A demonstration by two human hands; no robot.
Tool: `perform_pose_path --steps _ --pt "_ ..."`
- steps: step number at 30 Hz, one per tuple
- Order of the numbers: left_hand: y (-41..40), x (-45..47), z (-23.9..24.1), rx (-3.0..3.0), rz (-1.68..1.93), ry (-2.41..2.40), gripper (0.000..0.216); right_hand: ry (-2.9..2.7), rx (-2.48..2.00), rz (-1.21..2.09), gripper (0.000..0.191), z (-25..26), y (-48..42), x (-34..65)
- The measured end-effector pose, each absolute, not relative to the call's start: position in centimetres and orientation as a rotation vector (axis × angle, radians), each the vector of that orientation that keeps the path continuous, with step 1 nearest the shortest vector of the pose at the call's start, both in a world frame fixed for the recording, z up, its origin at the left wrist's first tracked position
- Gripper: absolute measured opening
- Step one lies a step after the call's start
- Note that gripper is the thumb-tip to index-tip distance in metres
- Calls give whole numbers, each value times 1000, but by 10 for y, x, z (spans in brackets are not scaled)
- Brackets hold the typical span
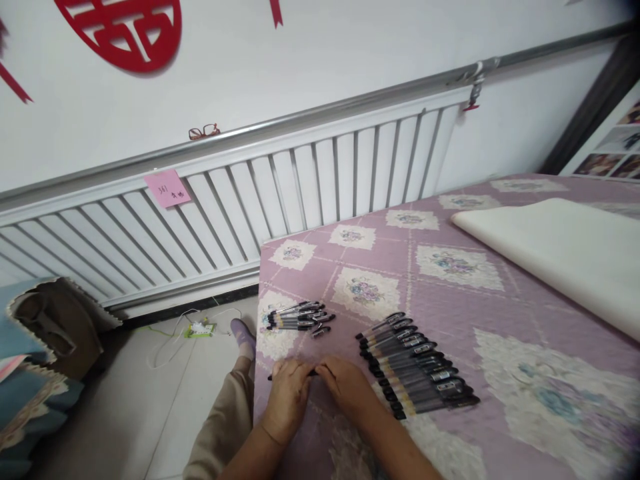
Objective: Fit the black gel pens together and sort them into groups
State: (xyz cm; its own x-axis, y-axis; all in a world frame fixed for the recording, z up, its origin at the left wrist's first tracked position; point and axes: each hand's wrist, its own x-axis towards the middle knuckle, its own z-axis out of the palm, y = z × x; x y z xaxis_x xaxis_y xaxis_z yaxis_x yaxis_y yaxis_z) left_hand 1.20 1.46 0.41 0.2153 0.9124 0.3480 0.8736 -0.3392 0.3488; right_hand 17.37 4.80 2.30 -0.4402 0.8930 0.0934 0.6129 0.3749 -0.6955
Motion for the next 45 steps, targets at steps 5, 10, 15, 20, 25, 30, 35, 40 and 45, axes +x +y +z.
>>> perform_pose_path --steps 5,10,15,20,25,30,35,40,45 --pt "15 12 4 2379 777 1711 29 -2113 -1250 902 16 23 48 175" --pt "15 12 7 2378 731 1703 30 -2184 -1323 861 22 26 48 175" --pt "15 11 6 2396 734 1685 32 -2137 -1260 879 19 25 46 176" --pt "13 11 2 2354 813 1747 32 -2080 -1247 905 20 21 48 179" --pt "14 11 -1 2349 817 1812 31 -1996 -1254 918 19 20 53 188" --pt "15 12 3 2407 727 1776 22 -2031 -1240 906 21 19 56 191" --pt "14 11 5 2397 724 1757 21 -2118 -1293 824 31 19 54 190" --pt "15 11 3 2338 789 1773 22 -1947 -1220 933 26 24 51 193" --pt "15 11 5 2312 786 1762 22 -1904 -1203 976 18 24 51 194"
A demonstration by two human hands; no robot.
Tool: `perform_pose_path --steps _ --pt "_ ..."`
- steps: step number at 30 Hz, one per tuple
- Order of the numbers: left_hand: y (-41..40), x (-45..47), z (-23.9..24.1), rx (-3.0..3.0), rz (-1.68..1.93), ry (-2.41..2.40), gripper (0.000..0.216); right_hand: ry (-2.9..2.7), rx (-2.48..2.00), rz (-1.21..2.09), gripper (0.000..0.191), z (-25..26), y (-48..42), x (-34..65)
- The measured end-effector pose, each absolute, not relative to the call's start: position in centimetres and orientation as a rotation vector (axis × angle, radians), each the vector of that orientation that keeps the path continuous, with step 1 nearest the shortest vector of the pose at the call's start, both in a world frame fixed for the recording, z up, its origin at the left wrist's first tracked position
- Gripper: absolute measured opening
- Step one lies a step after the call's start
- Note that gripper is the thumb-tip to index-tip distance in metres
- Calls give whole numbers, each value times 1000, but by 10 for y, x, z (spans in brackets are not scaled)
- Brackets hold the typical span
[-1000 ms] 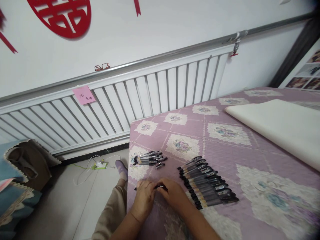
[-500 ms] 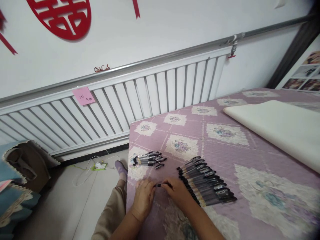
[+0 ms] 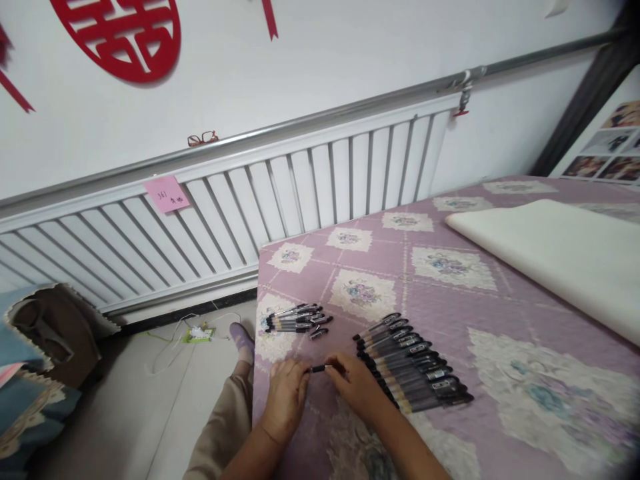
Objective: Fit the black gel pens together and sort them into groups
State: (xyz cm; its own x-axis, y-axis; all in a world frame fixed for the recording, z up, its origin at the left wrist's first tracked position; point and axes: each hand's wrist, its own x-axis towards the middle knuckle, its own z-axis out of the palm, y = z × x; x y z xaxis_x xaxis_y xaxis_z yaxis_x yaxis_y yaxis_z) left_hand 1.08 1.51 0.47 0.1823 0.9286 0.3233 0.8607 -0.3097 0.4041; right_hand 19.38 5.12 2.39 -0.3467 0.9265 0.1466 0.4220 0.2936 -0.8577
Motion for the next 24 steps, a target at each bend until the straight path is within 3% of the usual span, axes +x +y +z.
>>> perform_pose_path --steps 6,12,17,24 --pt "15 11 4 2307 799 1766 22 -1984 -1243 894 30 24 54 193" --pt "15 10 3 2287 788 1758 22 -1945 -1231 932 16 24 52 192" --pt "16 10 3 2296 793 1763 23 -2011 -1267 896 29 24 51 192" --pt "16 10 5 2278 813 1759 24 -1971 -1227 919 15 25 50 192"
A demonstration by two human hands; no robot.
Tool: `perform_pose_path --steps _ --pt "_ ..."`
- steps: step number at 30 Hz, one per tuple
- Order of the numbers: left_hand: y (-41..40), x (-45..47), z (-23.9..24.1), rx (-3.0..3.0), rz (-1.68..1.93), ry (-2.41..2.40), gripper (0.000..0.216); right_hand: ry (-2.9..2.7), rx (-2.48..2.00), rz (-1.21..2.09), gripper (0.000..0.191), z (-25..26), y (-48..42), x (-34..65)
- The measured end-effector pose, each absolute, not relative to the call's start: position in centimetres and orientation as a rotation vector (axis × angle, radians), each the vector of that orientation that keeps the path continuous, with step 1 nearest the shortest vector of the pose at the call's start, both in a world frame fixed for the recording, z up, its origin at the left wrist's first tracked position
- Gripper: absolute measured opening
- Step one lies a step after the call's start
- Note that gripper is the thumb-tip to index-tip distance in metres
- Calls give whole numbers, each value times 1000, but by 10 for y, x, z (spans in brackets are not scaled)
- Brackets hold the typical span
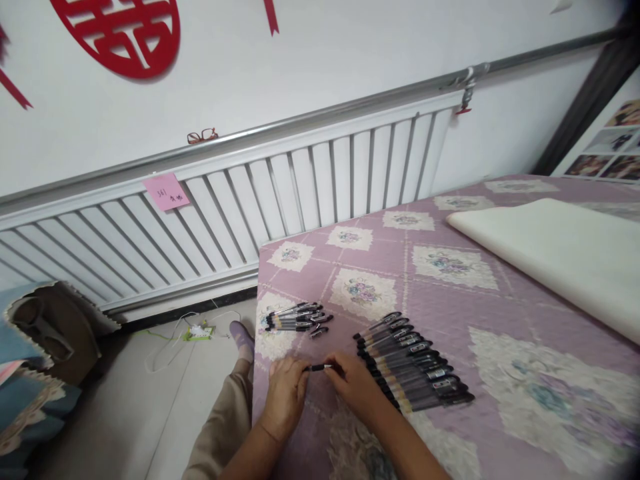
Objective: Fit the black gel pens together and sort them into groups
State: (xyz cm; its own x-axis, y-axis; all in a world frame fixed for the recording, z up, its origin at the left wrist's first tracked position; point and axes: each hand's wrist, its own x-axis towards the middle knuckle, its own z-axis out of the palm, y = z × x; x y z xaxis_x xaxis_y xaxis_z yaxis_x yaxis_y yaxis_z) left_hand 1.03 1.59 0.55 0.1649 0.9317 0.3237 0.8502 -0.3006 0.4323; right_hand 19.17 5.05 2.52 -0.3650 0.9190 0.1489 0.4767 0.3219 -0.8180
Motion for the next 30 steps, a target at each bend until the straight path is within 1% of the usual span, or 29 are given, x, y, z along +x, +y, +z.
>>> perform_pose_path --steps 3,4,9,12,13,17,18,21,22,26,27,30 --pt "16 11 7 2277 814 1764 23 -2002 -1238 912 24 25 51 192" --pt "15 11 7 2275 815 1767 23 -1993 -1232 921 25 25 51 192" --pt "15 11 8 2271 826 1782 22 -1959 -1247 910 17 23 52 191" --pt "16 11 9 2273 830 1779 22 -1999 -1273 875 31 24 52 191" --pt "16 11 9 2272 834 1777 22 -1991 -1267 877 33 24 52 191" --pt "16 11 9 2269 854 1768 23 -1943 -1222 905 21 26 51 191" --pt "16 11 9 2268 855 1767 23 -1955 -1234 896 20 25 51 191" --pt "16 11 9 2252 852 1778 24 -1995 -1296 850 33 24 52 191" --pt "16 11 9 2247 851 1782 24 -1990 -1293 849 33 23 52 191" --pt "16 11 10 2246 847 1790 24 -1957 -1233 897 18 23 52 190" --pt "16 11 9 2251 846 1789 24 -1971 -1242 901 18 23 52 190" --pt "17 11 8 2262 855 1785 24 -2013 -1280 881 26 23 50 189"
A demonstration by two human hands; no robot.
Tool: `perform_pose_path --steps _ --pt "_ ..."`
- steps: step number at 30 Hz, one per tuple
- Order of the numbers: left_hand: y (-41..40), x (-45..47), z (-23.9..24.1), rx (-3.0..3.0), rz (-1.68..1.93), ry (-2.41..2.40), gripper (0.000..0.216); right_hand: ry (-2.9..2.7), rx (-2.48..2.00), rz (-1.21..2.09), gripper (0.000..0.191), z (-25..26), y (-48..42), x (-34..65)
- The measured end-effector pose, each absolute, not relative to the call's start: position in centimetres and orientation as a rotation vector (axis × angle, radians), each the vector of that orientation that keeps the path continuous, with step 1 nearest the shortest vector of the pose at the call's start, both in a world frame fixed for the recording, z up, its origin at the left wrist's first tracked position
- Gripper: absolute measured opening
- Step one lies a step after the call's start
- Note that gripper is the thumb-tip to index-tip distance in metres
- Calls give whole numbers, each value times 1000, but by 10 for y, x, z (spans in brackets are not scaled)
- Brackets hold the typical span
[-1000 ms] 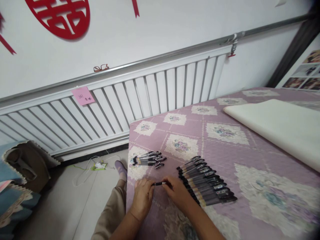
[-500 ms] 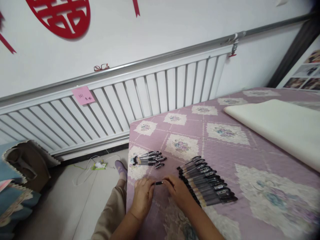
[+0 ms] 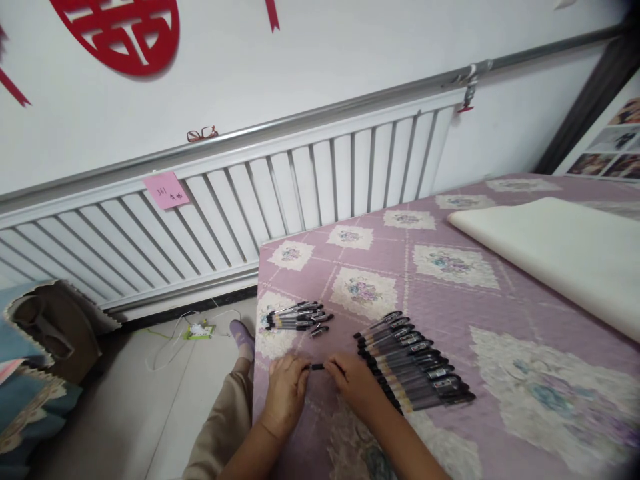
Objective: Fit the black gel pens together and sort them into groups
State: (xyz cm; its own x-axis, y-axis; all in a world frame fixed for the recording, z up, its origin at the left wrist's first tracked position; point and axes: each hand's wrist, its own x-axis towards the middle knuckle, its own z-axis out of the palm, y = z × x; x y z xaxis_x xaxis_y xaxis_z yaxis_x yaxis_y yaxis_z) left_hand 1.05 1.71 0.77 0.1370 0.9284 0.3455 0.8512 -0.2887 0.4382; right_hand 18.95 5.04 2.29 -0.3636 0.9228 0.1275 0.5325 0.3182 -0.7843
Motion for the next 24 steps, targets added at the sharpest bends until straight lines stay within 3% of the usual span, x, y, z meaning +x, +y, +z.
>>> perform_pose_path --steps 5,15,24 --pt "18 10 5 2269 857 1788 24 -2014 -1302 872 16 22 50 189" --pt "16 10 7 2262 876 1806 20 -2123 -1389 765 29 19 52 186" --pt "18 10 1 2138 1020 1831 17 -1829 -1302 828 27 20 51 186"
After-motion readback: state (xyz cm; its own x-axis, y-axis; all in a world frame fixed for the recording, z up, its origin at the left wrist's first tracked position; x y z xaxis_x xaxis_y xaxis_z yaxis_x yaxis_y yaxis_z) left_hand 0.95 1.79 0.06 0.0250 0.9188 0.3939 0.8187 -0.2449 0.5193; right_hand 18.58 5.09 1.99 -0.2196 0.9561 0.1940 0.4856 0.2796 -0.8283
